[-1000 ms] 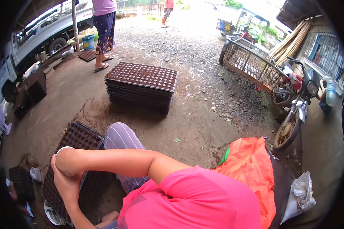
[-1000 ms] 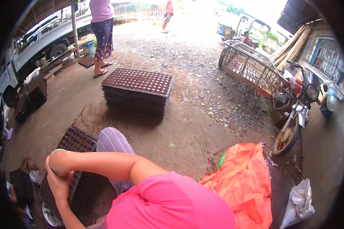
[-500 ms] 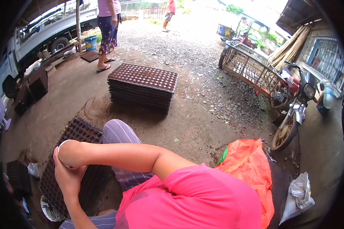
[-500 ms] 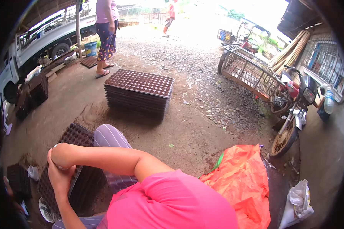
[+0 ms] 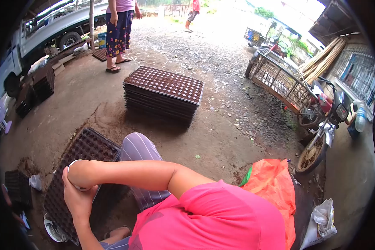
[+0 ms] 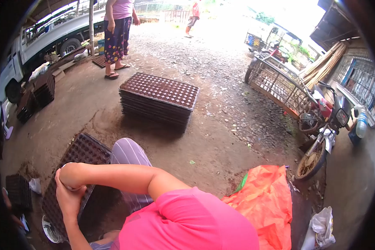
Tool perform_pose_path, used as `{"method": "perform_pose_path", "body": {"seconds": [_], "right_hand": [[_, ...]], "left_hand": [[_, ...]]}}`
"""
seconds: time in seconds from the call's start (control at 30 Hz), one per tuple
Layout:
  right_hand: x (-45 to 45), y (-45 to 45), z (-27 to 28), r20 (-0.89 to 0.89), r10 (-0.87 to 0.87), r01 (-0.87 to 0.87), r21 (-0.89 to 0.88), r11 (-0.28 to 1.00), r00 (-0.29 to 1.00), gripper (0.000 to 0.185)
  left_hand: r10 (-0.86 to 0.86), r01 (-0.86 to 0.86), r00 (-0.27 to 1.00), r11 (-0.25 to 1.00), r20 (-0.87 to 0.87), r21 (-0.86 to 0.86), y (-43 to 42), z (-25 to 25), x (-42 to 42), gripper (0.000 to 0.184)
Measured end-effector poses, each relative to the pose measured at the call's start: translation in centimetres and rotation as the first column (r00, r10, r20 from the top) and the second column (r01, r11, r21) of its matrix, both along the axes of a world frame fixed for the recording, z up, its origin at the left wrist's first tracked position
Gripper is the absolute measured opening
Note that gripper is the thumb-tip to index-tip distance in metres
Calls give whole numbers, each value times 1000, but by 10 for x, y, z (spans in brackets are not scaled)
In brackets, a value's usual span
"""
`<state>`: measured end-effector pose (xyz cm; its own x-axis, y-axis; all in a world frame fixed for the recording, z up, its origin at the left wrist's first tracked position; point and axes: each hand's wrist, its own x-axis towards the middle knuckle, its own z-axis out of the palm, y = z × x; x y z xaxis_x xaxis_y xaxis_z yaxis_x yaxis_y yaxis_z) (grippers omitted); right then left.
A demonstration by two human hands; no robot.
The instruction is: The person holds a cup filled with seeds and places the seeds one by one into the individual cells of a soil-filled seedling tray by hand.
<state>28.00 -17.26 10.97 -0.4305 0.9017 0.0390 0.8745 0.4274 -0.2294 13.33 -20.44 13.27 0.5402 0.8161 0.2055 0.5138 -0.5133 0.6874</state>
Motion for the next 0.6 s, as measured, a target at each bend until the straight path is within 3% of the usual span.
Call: {"method": "perform_pose_path", "body": {"seconds": [0.13,0.2,0.43,0.53,0.6], "right_hand": [[3,26,-18,1,-6,6,0,1000,1000,14],[0,44,-29,-40,-19,16,-86,996,999,17],[-14,71,-41,-3,-68,67,-137,988,998,17],[-19,88,-59,-23,-10,7,-123,992,1000,16],[-19,102,-87,-85,115,-121,-68,990,990,15]], "left_hand": [[9,-9,1000,1000,-17,18,22,-14,2,103],[4,-3,1000,999,-21,44,35,-20,1,102],[-7,6,1000,997,-12,-74,76,-42,-15,106],[-9,7,1000,995,-25,-100,89,-47,-22,108],[-2,-4,999,990,-42,-143,93,-53,-22,109]]}}
